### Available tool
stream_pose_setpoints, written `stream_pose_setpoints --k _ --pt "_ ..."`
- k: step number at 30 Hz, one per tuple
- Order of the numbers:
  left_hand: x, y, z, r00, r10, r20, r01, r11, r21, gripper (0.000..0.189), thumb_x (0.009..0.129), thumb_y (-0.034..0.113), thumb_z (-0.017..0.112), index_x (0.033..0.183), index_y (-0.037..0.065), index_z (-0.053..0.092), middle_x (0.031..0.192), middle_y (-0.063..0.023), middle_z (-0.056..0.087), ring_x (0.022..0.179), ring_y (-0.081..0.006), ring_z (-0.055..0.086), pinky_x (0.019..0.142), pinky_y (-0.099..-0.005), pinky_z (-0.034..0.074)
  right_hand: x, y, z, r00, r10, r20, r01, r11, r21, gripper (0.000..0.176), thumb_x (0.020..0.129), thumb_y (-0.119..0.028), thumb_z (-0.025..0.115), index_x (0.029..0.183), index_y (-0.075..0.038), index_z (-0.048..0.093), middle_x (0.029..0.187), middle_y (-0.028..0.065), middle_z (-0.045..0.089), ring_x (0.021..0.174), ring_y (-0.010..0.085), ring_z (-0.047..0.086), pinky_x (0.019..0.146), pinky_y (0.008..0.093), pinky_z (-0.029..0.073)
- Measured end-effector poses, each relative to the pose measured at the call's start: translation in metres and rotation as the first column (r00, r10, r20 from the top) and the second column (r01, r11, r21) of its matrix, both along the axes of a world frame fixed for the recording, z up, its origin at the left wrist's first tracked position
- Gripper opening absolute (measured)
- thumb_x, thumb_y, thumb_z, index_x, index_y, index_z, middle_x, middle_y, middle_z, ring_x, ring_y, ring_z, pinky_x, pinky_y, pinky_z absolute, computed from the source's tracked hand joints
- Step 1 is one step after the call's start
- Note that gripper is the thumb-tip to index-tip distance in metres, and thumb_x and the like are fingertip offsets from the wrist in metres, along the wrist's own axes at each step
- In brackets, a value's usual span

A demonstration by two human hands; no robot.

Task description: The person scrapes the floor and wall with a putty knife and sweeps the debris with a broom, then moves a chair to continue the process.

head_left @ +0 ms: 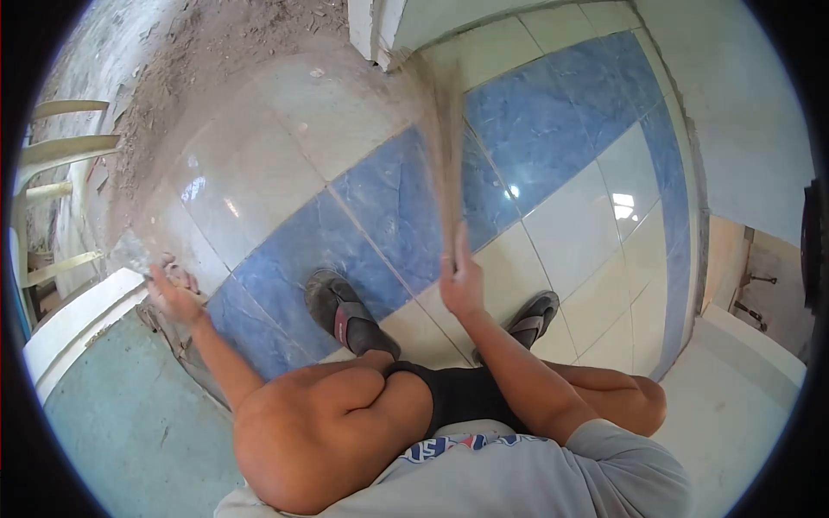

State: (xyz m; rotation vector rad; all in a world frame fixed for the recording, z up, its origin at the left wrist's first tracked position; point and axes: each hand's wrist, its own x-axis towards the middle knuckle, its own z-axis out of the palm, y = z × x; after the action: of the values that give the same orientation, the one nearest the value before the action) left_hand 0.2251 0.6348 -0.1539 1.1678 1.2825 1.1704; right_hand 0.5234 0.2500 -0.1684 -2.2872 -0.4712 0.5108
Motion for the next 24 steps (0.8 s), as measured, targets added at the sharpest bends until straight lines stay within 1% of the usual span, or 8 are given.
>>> stream_pose_setpoints --k 2,3,6,11,14,19,22,24 --pt "0.034 -0.022 0.012 1.0 0.021 -0.023 -0.022 0.999 -0.042 0.026 0.108 0.032 0.053 0.103 0.007 0.058 0.067 0.0027 0.047 0.051 -0.0033 0.039 0.041 -0.0203 0.028 -0.018 0.013 -0.012 0.955 0.214 -0.205 -0.252 0.951 -0.18 0.066 0.099 -0.018 0.058 0.159 -0.005 0.034 0.096 0.0326 0.069 0.081 0.0427 0.073 0.072 0.0469 0.056" --pt "0.047 -0.027 0.016 0.998 0.036 -0.043 -0.038 0.998 -0.058 0.024 0.108 0.03 0.052 0.102 0.008 0.058 0.065 0.004 0.045 0.05 -0.0023 0.038 0.04 -0.0197 0.026 -0.027 0.016 -0.003 0.912 0.194 -0.362 -0.234 0.97 -0.071 0.066 0.098 -0.018 0.058 0.159 -0.005 0.035 0.097 0.0339 0.068 0.081 0.0435 0.072 0.071 0.0476 0.055" --pt "0.042 -0.032 0.012 0.994 -0.078 -0.075 0.071 0.993 -0.091 0.02 0.108 0.027 0.052 0.102 0.009 0.057 0.061 0.006 0.043 0.044 -0.0013 0.033 0.038 -0.0199 0.024 -0.035 -0.006 0.015 0.969 0.223 -0.107 -0.204 0.966 0.159 0.062 0.1 -0.02 0.054 0.158 -0.006 0.037 0.085 0.0298 0.068 0.076 0.0476 0.07 0.067 0.052 0.053" --pt "0.045 -0.033 -0.007 0.988 -0.155 -0.005 0.152 0.977 -0.149 0.018 0.108 0.024 0.05 0.104 0.008 0.057 0.064 0.0051 0.044 0.046 -0.0012 0.034 0.039 -0.0205 0.026 0.019 -0.019 0.005 0.933 -0.311 -0.179 0.314 0.949 -0.01 0.061 0.101 -0.021 0.054 0.158 -0.006 0.037 0.083 0.028 0.068 0.072 0.0477 0.069 0.063 0.0481 0.054" --pt "0.068 -0.041 -0.002 0.954 -0.262 -0.144 0.244 0.961 -0.129 0.019 0.109 0.023 0.048 0.109 0.007 0.058 0.07 0.0031 0.049 0.047 -0.0015 0.034 0.041 -0.0207 0.029 0.055 -0.005 0.018 0.93 0.344 -0.128 -0.362 0.918 -0.161 0.062 0.099 -0.021 0.054 0.158 -0.014 0.036 0.083 0.0333 0.065 0.075 0.0531 0.064 0.066 0.0566 0.052" --pt "0.089 -0.042 0.016 0.946 -0.239 -0.22 0.234 0.971 -0.048 0.027 0.11 0.025 0.048 0.122 0.005 0.06 0.083 -0.0008 0.057 0.049 -0.0022 0.038 0.041 -0.0227 0.033 0.063 -0.03 0.097 0.936 0.291 -0.2 -0.338 0.902 -0.269 0.064 0.096 -0.02 0.059 0.157 -0.018 0.04 0.082 0.0297 0.067 0.076 0.0516 0.065 0.068 0.0564 0.051" --pt "0.065 -0.022 -0.022 0.571 -0.583 -0.578 0.49 0.807 -0.331 0.04 0.108 0.025 0.052 0.14 0.002 0.056 0.097 -0.0125 0.064 0.07 -0.0196 0.061 0.061 -0.0348 0.051 0.092 -0.076 0.16 0.901 0.403 -0.162 -0.433 0.798 -0.42 0.064 0.095 -0.017 0.06 0.156 -0.021 0.042 0.085 0.0247 0.068 0.078 0.0494 0.065 0.069 0.0568 0.051" --pt "0.118 -0.046 -0.016 0.329 -0.565 -0.757 0.724 0.665 -0.182 0.044 0.106 0.024 0.055 0.144 0.002 0.053 0.106 -0.0201 0.064 0.089 -0.0333 0.066 0.078 -0.0428 0.054 0.116 -0.097 0.211 0.926 0.367 -0.089 -0.36 0.786 -0.502 0.062 0.095 -0.013 0.059 0.154 -0.021 0.046 0.088 0.0233 0.068 0.079 0.047 0.065 0.071 0.0545 0.051"
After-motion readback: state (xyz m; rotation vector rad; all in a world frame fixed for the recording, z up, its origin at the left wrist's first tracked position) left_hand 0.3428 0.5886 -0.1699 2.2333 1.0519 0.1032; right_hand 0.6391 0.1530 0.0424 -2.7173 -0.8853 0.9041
